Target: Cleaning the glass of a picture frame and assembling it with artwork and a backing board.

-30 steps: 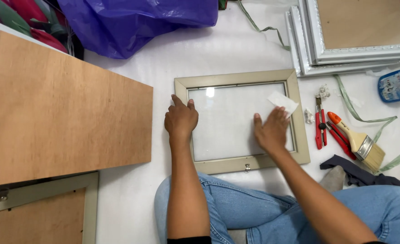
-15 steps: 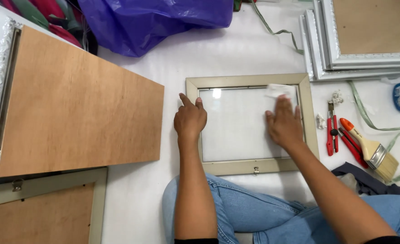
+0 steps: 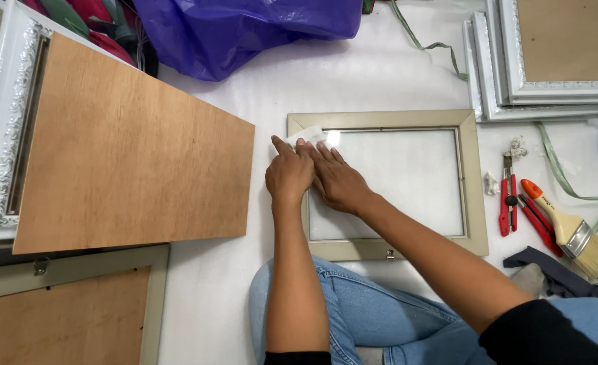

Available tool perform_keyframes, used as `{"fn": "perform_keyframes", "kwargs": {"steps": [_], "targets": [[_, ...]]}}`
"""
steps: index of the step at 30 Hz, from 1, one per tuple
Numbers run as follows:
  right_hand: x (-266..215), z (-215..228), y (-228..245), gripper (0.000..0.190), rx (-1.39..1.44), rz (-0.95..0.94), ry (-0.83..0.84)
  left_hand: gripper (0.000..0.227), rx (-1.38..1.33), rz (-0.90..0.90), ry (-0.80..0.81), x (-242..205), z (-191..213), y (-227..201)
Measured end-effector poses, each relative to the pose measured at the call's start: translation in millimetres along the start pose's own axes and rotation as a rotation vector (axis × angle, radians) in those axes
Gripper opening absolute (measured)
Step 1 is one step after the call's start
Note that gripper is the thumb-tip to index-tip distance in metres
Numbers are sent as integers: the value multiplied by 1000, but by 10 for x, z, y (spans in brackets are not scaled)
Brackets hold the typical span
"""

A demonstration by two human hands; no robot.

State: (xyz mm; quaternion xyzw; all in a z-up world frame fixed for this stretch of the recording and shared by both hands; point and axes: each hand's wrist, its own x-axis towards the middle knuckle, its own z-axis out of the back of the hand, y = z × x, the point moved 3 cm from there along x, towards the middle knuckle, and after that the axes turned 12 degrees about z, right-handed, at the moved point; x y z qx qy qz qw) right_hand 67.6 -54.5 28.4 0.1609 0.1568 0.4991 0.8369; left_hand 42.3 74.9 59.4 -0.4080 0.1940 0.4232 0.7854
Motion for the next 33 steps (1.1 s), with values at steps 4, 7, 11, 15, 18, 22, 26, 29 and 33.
{"fn": "perform_keyframes", "kwargs": {"steps": [4, 7, 11, 15, 18, 22, 26, 29, 33], "targets": [[-533, 31, -94, 58, -93, 159, 50, 74, -3, -7, -38, -75, 106, -22], [-988, 128, -60, 59, -118, 213, 162, 74, -47, -9, -55, -62, 85, 19], [-1560, 390, -236, 54, 341, -294, 265, 74, -44, -4, -90, -103, 70, -13], [-2235, 894, -326, 48, 1020, -709, -217, 82, -27, 56, -199, 176, -159, 115], [-2443, 1334, -414, 43, 975, -920, -273, 84, 25, 140, -285, 204, -240, 98], [-2597, 1441, -723, 44, 1179, -885, -636, 82, -56, 121, -254, 127, -186, 80], [-2572, 1343, -1016, 45, 1337, -741, -799, 96, -70, 64, -299, 6, -124, 17], [-2519, 1324, -1184, 49, 1290, -647, -866, 96, -130, -86, -426, 28, -121, -26], [-2679, 1217, -1578, 44, 1118, -815, -1016, 32, -137, -366, -691, 302, -217, 135]]}}
